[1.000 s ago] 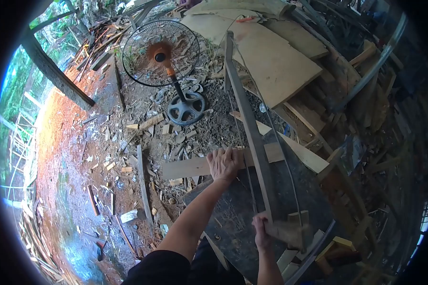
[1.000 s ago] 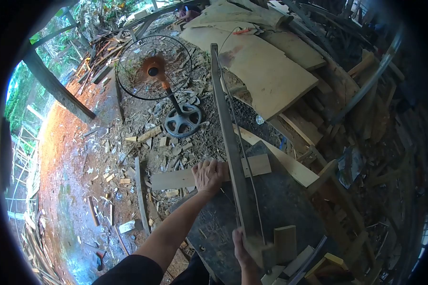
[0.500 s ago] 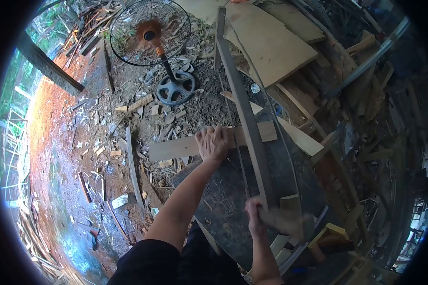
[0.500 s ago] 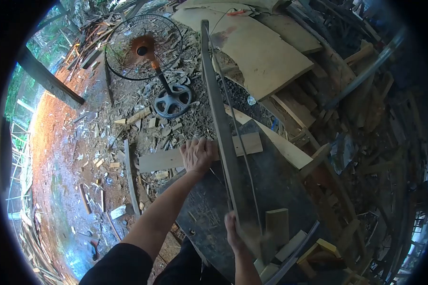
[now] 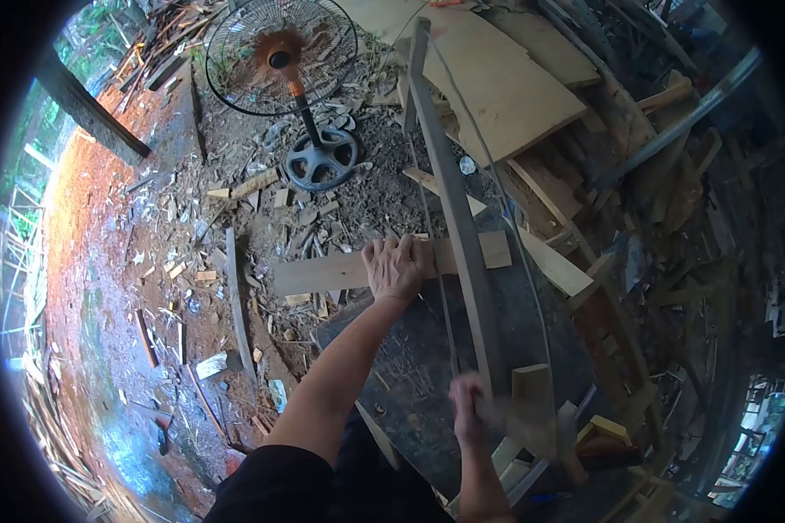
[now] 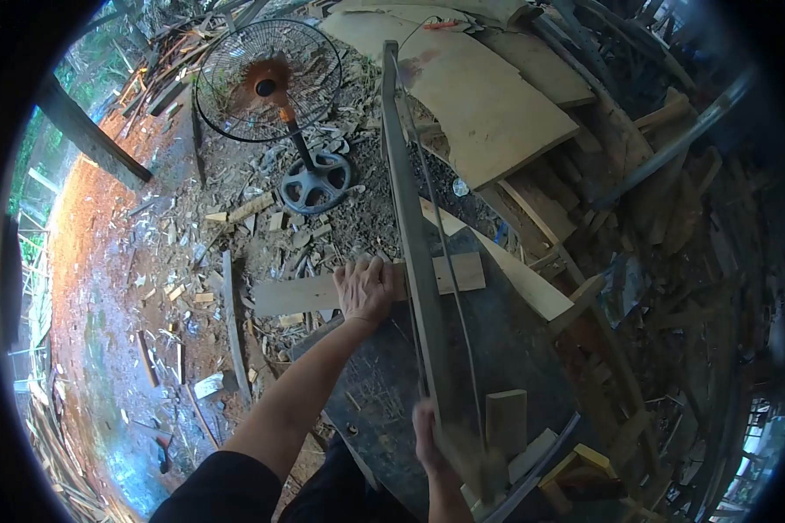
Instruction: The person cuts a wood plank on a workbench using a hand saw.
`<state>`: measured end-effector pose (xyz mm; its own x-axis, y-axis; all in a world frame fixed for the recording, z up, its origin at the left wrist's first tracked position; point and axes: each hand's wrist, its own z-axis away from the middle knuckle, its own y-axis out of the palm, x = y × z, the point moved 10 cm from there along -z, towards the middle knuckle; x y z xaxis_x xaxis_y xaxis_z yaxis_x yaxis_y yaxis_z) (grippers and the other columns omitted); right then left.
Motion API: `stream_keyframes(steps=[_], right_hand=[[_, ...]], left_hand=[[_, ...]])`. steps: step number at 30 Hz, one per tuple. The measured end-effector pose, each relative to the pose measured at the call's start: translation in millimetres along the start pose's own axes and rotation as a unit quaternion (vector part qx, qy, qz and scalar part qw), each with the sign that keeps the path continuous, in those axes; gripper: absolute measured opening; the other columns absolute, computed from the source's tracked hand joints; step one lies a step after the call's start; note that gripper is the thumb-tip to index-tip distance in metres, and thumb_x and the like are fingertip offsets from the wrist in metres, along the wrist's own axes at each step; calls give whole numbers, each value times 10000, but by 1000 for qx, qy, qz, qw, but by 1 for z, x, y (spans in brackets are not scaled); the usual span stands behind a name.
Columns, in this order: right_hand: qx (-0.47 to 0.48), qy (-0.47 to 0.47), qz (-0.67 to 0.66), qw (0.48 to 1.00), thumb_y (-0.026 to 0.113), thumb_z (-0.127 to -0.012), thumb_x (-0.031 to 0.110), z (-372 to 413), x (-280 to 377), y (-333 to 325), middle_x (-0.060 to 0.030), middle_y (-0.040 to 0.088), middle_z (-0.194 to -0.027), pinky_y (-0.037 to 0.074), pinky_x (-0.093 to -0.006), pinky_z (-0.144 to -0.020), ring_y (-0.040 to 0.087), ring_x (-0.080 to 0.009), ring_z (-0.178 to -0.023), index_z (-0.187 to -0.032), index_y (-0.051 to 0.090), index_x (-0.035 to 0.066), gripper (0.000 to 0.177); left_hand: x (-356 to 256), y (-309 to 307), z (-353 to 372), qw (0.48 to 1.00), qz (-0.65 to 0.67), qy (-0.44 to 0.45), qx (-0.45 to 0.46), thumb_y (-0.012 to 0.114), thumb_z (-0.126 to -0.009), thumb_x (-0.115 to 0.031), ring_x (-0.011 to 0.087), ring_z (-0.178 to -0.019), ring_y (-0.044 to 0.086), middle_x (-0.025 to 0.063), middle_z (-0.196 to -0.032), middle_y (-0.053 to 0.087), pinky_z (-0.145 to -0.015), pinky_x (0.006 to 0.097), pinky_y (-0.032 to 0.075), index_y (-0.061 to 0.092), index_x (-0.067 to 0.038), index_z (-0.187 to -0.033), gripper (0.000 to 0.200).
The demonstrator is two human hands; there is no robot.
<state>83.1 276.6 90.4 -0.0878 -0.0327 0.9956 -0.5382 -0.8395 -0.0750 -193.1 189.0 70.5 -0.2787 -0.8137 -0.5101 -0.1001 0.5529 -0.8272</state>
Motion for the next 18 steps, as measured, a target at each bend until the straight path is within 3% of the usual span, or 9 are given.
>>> stream_keyframes(steps=[1,2,4,5,7,10,13,16,18], right_hand=[[4,-30,-57,998,536,-973,159,16,0,-8,-17,498,-737,375,-253,-611,461,-95,-681,-816,508,79,179],[7,-29,-52,998,536,-973,159,22,0,-11,-17,498,-737,375,-253,-611,461,-95,-681,-816,508,79,179],[9,-119,-39,992,533,-971,153,36,14,-17,-26,501,-759,391,-270,-638,465,-109,-706,-831,489,90,161],[7,-114,-38,993,533,-971,153,32,12,-13,-26,501,-759,391,-270,-638,465,-109,-706,-831,489,90,161],[5,-2,-29,1000,533,-972,155,-3,-15,2,-33,518,-781,410,-288,-667,482,-119,-721,-858,497,90,137],[-23,-13,-56,998,525,-974,157,-48,8,22,-40,533,-784,423,-294,-679,505,-127,-732,-868,510,82,132],[-5,4,7,1000,519,-984,172,-15,-14,-1,-45,546,-790,429,-301,-673,526,-138,-741,-897,531,70,134],[48,-61,31,997,515,-993,189,28,16,-17,-39,536,-775,426,-296,-676,521,-138,-740,-875,533,70,168],[30,-55,30,998,520,-993,196,23,16,-11,-37,533,-766,423,-296,-674,520,-134,-741,-858,533,71,185]], left_hand=[[1,0,-1,1000,-1,-3,-2,509,-972,-334,300,-1000,572,123,-947,648,-963,463,331,651,-113,-892,274],[2,-1,-2,1000,2,-9,-2,509,-972,-334,300,-1000,572,123,-947,648,-963,463,331,651,-113,-892,274],[2,-1,-2,1000,9,-6,14,508,-970,-332,299,-993,572,121,-954,651,-957,460,332,652,-112,-884,277],[2,1,0,1000,8,-6,19,508,-970,-332,299,-993,572,121,-954,651,-957,460,332,652,-112,-884,277],[2,1,-2,1000,5,-10,26,501,-970,-327,300,-998,572,123,-963,653,-959,455,333,654,-115,-883,275],[7,2,-5,999,12,-24,17,497,-970,-324,300,-1005,573,120,-969,653,-970,453,330,657,-118,-891,273],[5,1,-3,1000,17,-13,0,499,-970,-329,300,-1009,574,117,-972,652,-981,455,326,658,-121,-898,272],[6,4,-4,1000,1,-20,19,500,-971,-335,298,-1012,575,113,-969,652,-989,455,323,657,-122,-905,273],[8,4,-2,1000,4,-20,20,500,-972,-335,299,-1013,576,113,-965,650,-989,455,324,656,-123,-909,271]])
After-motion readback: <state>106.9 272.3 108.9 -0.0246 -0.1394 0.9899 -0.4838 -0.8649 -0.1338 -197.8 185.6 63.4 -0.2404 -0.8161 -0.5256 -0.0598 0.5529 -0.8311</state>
